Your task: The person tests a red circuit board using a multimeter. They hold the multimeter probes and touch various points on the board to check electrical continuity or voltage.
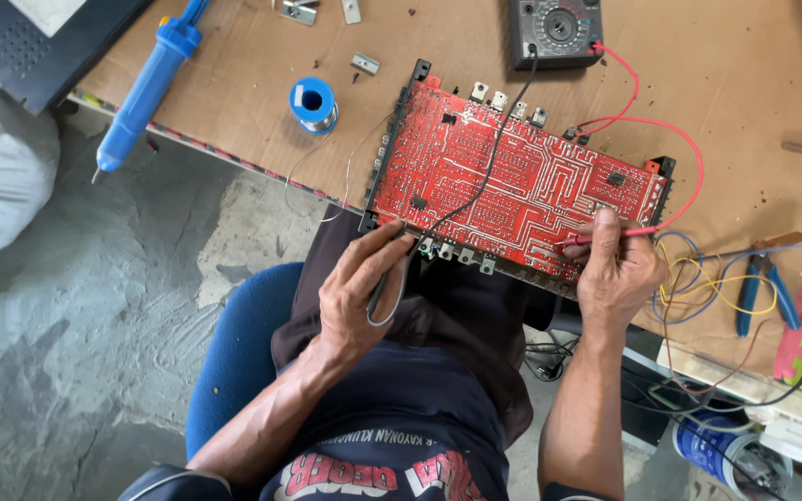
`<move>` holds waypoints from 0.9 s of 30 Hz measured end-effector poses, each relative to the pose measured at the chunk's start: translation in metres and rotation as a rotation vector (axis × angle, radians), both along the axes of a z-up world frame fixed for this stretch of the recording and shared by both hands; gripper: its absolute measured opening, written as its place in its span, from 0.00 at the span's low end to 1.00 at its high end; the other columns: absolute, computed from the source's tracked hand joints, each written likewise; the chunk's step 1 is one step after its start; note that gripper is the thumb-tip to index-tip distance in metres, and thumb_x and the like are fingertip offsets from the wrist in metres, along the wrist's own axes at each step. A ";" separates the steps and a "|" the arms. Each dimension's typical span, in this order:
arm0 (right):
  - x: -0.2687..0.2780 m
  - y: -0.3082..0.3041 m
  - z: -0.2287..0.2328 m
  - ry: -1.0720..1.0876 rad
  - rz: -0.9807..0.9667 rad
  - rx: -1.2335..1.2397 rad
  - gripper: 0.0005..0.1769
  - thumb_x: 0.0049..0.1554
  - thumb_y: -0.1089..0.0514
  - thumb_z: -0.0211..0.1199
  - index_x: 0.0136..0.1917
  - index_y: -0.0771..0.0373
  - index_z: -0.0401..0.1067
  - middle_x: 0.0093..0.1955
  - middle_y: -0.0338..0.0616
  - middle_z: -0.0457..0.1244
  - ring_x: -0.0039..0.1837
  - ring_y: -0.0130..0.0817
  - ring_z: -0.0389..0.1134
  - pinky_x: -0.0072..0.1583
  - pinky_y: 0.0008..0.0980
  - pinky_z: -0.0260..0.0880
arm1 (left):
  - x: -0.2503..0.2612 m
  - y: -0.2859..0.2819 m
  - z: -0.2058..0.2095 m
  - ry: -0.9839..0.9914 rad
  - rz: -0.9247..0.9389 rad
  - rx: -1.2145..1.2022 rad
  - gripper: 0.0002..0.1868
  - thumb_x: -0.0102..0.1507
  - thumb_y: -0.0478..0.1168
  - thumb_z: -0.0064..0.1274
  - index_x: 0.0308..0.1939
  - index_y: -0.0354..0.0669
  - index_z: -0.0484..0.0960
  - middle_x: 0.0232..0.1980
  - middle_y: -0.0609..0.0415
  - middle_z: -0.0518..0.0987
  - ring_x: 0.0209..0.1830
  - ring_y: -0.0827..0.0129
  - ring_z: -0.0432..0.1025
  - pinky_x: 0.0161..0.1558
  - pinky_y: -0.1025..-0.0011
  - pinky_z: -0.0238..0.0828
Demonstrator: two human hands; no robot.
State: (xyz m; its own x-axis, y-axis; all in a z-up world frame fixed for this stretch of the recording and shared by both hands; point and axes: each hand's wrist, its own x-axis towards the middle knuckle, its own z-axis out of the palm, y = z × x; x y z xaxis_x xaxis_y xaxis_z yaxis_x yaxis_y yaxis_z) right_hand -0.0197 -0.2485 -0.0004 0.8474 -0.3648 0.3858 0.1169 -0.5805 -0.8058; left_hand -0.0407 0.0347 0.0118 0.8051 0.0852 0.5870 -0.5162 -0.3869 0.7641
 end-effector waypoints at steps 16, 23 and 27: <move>0.003 0.008 -0.001 0.132 -0.163 0.211 0.26 0.74 0.44 0.55 0.44 0.68 0.70 0.38 0.48 0.66 0.34 0.37 0.70 0.36 0.24 0.68 | 0.030 0.055 0.008 0.014 -0.235 0.082 0.13 0.70 0.27 0.51 0.58 0.40 0.80 0.65 0.39 0.75 0.49 0.53 0.78 0.55 0.63 0.79; 0.003 0.011 0.002 0.142 -0.175 0.169 0.29 0.74 0.42 0.54 0.45 0.71 0.73 0.35 0.50 0.65 0.34 0.37 0.71 0.37 0.25 0.70 | 0.042 0.057 0.005 0.028 -0.365 0.098 0.15 0.71 0.26 0.49 0.61 0.39 0.78 0.67 0.37 0.73 0.56 0.50 0.78 0.57 0.60 0.78; 0.001 0.011 0.002 0.145 -0.179 0.200 0.28 0.72 0.42 0.56 0.45 0.70 0.72 0.36 0.49 0.66 0.34 0.38 0.71 0.36 0.27 0.72 | 0.042 0.045 -0.001 0.020 -0.404 0.095 0.15 0.70 0.25 0.47 0.60 0.37 0.77 0.66 0.35 0.74 0.60 0.49 0.77 0.58 0.59 0.78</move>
State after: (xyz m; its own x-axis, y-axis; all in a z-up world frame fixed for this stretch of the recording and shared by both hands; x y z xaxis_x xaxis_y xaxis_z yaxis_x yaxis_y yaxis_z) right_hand -0.0187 -0.2375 0.0021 0.8035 -0.5702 0.1710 -0.0976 -0.4097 -0.9070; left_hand 0.0010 0.0795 0.0110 0.7739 -0.2936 0.5612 -0.6266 -0.2257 0.7459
